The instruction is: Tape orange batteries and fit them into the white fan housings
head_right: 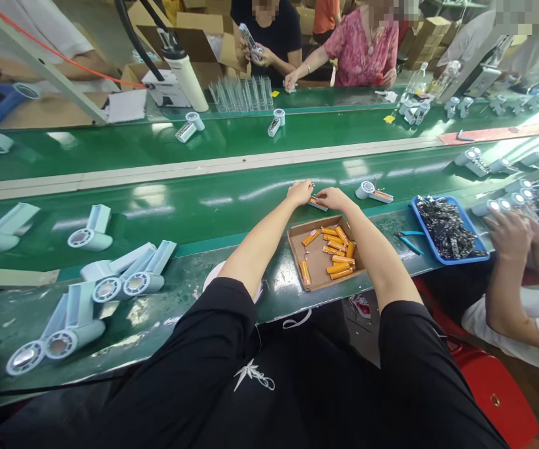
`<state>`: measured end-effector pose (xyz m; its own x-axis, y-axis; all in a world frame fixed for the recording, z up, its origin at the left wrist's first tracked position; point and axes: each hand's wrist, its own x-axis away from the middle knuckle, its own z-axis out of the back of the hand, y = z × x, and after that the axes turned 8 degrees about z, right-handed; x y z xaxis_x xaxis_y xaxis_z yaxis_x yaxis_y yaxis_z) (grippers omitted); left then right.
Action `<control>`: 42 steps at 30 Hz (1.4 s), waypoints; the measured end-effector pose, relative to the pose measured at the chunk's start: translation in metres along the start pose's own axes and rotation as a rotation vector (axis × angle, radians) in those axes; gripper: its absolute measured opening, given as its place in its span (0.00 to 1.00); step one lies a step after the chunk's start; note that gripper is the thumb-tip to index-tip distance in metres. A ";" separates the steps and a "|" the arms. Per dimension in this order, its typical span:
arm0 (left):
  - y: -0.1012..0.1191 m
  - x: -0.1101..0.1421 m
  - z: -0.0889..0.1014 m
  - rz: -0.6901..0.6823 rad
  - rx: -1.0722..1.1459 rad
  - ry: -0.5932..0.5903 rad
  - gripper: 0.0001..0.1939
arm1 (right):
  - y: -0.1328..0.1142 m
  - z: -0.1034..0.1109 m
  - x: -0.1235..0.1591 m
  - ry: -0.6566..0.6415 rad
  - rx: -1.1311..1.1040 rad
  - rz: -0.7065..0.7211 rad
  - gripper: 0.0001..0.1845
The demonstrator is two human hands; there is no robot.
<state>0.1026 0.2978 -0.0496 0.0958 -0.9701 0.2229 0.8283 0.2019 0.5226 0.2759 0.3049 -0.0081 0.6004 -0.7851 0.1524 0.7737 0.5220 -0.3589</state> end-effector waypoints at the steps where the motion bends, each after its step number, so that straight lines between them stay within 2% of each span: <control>1: 0.000 -0.001 -0.001 -0.003 0.002 0.003 0.16 | 0.000 -0.001 -0.001 -0.007 0.011 0.009 0.20; 11: 0.009 -0.001 -0.004 -0.001 0.007 -0.011 0.18 | -0.006 -0.002 -0.014 -0.024 0.234 0.067 0.21; 21: 0.022 -0.007 0.000 0.045 0.022 -0.074 0.23 | 0.002 0.001 -0.002 -0.025 0.368 0.116 0.23; 33: 0.036 -0.011 -0.002 0.051 0.037 -0.096 0.24 | 0.019 0.004 0.002 -0.048 0.321 0.151 0.22; 42: 0.043 -0.012 -0.009 0.048 0.062 -0.083 0.22 | 0.039 0.018 0.004 0.052 0.049 0.081 0.15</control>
<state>0.1425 0.3169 -0.0371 0.0865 -0.9453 0.3144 0.7877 0.2581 0.5593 0.3120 0.3280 -0.0051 0.6509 -0.7553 0.0766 0.7329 0.5989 -0.3227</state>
